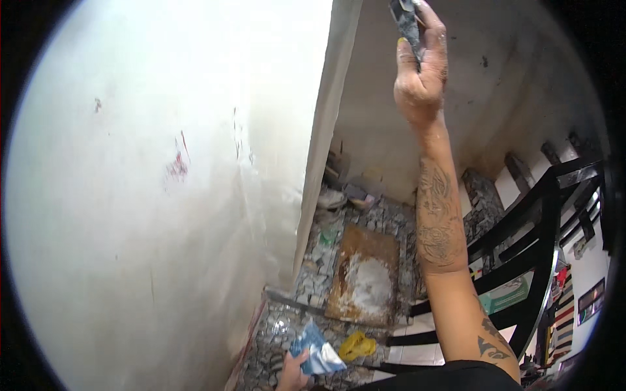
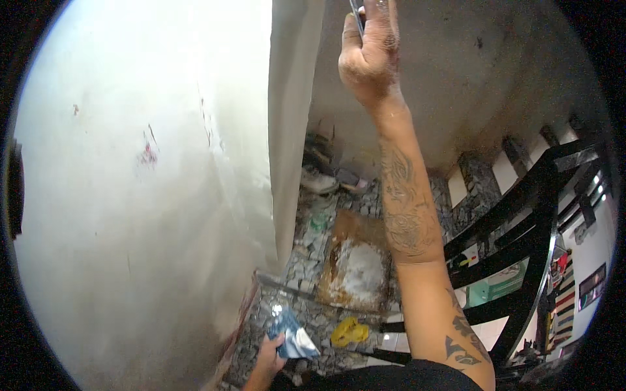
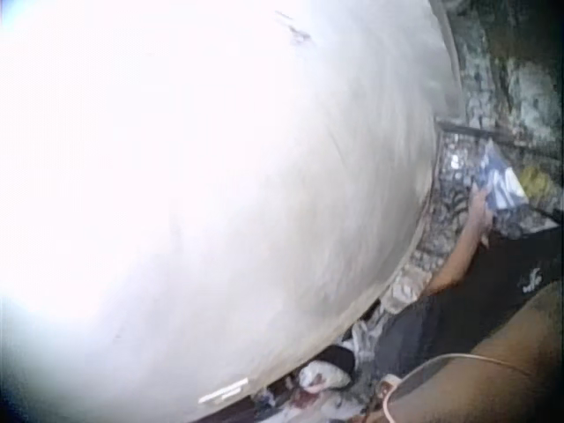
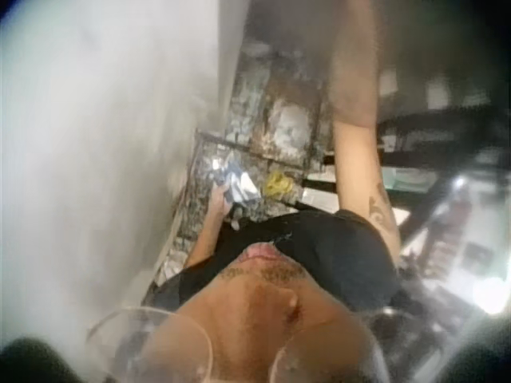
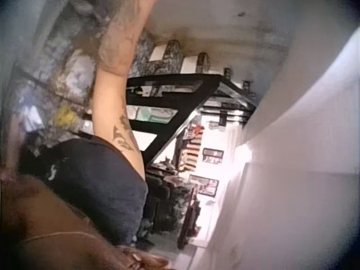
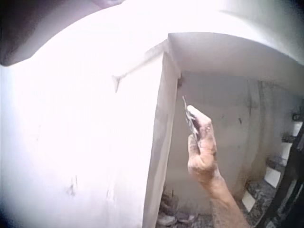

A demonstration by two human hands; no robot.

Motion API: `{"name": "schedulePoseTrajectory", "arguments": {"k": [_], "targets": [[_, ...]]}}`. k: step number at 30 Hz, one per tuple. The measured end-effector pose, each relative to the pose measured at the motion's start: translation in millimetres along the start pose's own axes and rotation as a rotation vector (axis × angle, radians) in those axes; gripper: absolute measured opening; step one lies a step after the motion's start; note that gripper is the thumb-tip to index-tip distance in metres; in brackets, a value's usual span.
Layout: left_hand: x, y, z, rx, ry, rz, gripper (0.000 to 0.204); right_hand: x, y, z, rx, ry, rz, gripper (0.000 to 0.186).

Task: The person repeatedly transfers plaster paste between two putty scrapers and applies it onto the wall corner.

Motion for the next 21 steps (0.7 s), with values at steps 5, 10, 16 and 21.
{"name": "schedulePoseTrajectory", "arguments": {"k": [5,10,16,21], "targets": [[35.8,0.0,-31.8,-0.008,0.004,-0.045,0.044,-46.2,-7.3,-8.3,0.001,-0.179,0.217,0.041],[158.1,40.9,-13.3,0.266,0.121,-0.468,0.039,-83.0,-95.6,-19.5,-0.125,0.015,0.238,0.049],[226.2,119.7,-7.7,0.358,0.351,-0.439,0.055,-105.7,-273.7,-2.4,-0.051,0.01,0.142,0.049],[318.7,175.8,31.5,0.36,0.466,-0.44,0.062,-119.2,-426.7,26.6,-0.244,0.017,0.257,0.066]]}}
Point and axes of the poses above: each hand's wrist, its own y-axis towards the middle knuckle, its own x-axis out of the back of the hand, z = x × y, the point moved 7 cm from there along y, towards the middle knuckle, and after that the axes turned 7 degrees about y, right-handed, at the moved point
